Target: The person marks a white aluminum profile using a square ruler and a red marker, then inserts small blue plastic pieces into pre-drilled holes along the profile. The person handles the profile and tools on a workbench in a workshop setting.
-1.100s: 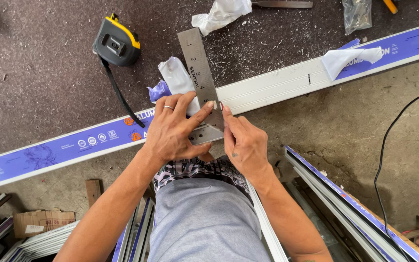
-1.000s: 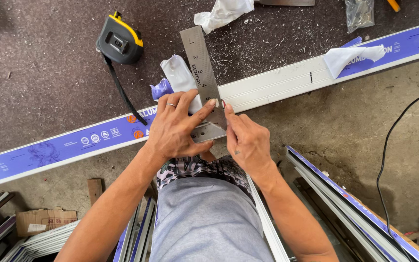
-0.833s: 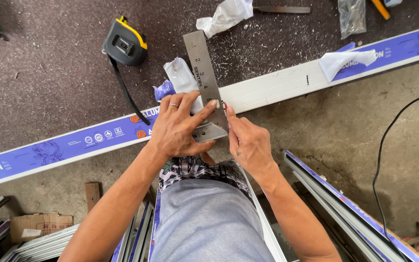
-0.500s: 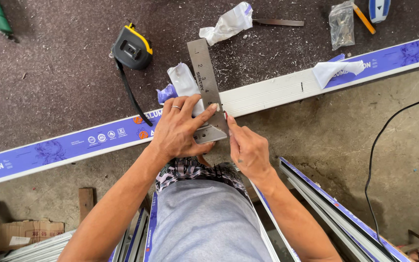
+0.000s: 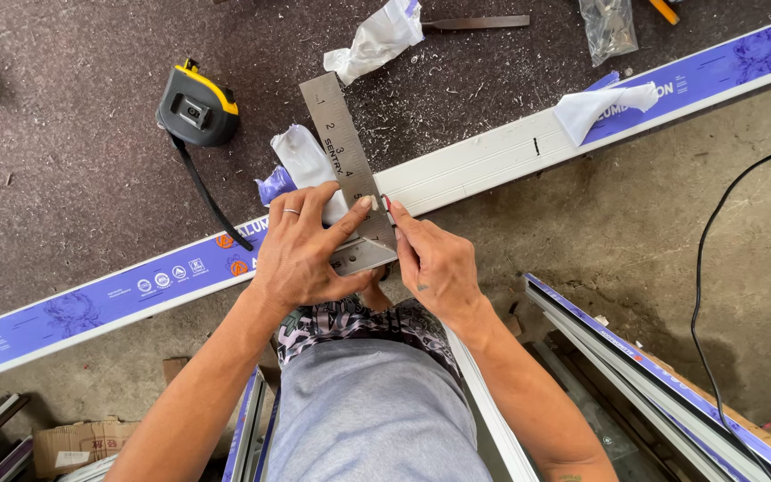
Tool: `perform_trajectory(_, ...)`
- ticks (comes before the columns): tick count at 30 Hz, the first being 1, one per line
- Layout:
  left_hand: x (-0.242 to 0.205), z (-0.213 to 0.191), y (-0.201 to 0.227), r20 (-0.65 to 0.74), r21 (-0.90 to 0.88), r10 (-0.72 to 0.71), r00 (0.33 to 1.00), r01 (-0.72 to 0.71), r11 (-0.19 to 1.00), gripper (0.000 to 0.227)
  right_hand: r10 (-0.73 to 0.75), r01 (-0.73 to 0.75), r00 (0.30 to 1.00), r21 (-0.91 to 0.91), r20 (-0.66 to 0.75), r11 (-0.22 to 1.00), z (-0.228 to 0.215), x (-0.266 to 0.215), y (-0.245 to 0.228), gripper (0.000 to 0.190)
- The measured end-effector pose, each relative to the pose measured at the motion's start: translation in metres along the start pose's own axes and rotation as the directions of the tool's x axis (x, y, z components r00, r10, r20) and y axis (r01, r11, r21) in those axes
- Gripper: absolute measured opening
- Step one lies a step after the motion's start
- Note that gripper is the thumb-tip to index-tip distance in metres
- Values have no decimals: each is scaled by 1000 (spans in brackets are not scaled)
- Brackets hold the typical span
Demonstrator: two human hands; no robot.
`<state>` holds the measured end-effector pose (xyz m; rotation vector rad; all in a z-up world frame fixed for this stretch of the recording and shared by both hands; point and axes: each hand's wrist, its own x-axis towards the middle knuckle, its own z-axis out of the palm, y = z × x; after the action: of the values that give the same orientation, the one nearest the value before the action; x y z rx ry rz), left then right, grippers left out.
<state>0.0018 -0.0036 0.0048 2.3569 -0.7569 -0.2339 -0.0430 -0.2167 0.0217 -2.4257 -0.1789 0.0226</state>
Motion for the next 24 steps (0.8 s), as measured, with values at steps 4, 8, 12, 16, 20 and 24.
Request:
perform_trajectory(4,-1,-1,-1,-10,-10,17,1000,-17,1000,92,-32,32,999,-32,-16,999,1,-2,1,44)
perform_trajectory(8,-1,0,-3,-7,-13,15,1000,-15,1000,92,-61,60,998,-71,-7,996,3,-2,2,47)
perform_trajectory(12,-3,1,-4,-12,-6,13,1000,-13,1000,90,-97,98,995,-146,19,984,2,-2,0,50)
perform_trajectory(16,-4,2,-6,-32,-12,29,999,-29,1000,90,-111,132,986,-179,120,975,0,-2,-2,58)
perform_trajectory(20,-4,1,-4,-33,-13,28,999,-28,1000,89,-116,142,982,-182,149,973,-3,-1,-4,58)
perform_trajectory(24,-3,0,-4,-34,-2,23,999,-23,1000,88,-124,148,982,-169,145,974,-8,-9,-5,55)
